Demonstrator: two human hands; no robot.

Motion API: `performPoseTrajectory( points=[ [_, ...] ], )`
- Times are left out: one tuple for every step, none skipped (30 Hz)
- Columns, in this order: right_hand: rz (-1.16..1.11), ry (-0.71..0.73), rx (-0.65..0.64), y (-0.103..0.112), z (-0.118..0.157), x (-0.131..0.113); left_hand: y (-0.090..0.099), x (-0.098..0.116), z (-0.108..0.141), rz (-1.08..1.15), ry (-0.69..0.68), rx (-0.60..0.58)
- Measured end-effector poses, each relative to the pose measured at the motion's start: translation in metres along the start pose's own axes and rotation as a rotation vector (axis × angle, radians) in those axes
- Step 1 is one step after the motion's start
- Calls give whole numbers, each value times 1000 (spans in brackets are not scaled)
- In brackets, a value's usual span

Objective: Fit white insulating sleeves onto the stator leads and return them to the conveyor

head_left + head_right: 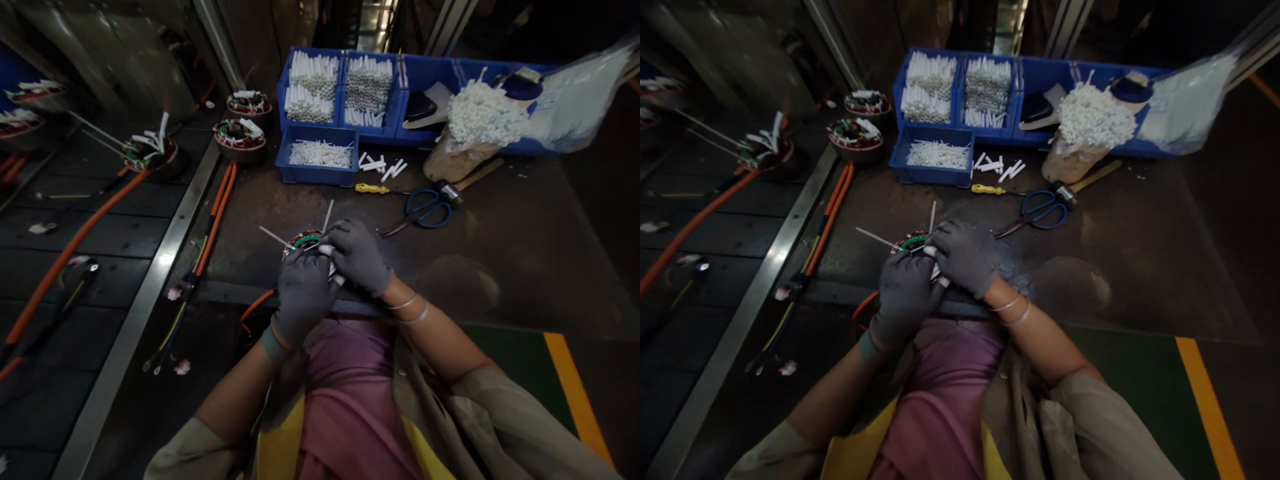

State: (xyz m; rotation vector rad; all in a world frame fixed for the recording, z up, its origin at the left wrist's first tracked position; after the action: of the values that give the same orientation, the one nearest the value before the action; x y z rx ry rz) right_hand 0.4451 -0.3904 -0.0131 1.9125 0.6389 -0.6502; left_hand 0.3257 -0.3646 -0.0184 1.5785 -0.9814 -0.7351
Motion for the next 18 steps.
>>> performPoseTrajectory(
  points=[
    [35,-1,-33,-5,-8,1,1,0,-2,2,-4,8],
    [51,6,-82,-7,-15,2,3,-1,-3,-6,-5,16],
    [39,19,-137,-7,-21,3,6,-2,-4,-18,-12,21],
    [1,32,-180,-1,-26,5,9,-4,-4,-31,-28,23],
    [-51,39,-182,11,-30,8,12,-7,-4,-41,-52,24],
    [-95,36,-133,29,-33,12,16,-11,-3,-41,-79,28],
    [-107,19,-25,54,-34,19,19,-16,-1,-28,-109,34],
    [-70,-13,124,84,-33,28,22,-21,1,-2,-136,33],
    [13,-58,294,118,-31,39,23,-27,3,35,-152,22],
    [142,-108,462,151,-27,50,23,-32,5,77,-156,4],
    [295,-173,600,182,-25,62,21,-37,6,117,-152,-24],
    [435,-245,710,209,-23,75,17,-40,6,149,-139,-50],
    [549,-313,778,231,-24,88,14,-42,5,168,-115,-65],
    [630,-386,801,249,-28,102,11,-44,4,172,-86,-65],
    [679,-454,789,261,-33,115,8,-44,3,168,-58,-50],
    [706,-507,752,269,-38,126,6,-44,1,163,-40,-30],
    [718,-537,709,273,-43,134,4,-44,0,160,-31,-8],
    [719,-535,676,274,-46,137,3,-43,-1,161,-31,13]
  ],
)
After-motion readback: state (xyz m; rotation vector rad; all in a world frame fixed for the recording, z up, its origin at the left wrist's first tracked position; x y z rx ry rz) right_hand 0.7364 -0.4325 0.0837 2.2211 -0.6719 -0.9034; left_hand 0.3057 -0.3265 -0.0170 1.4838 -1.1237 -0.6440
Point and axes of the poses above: each hand's wrist, its own z-axis away from the middle knuckle, its own y-axis out of the back of the hand, x = y × z, the point moved 6 cm from there along -z, towards the middle knuckle, and after that the axes turned 9 degrees about -z, right-handed, at the moved point
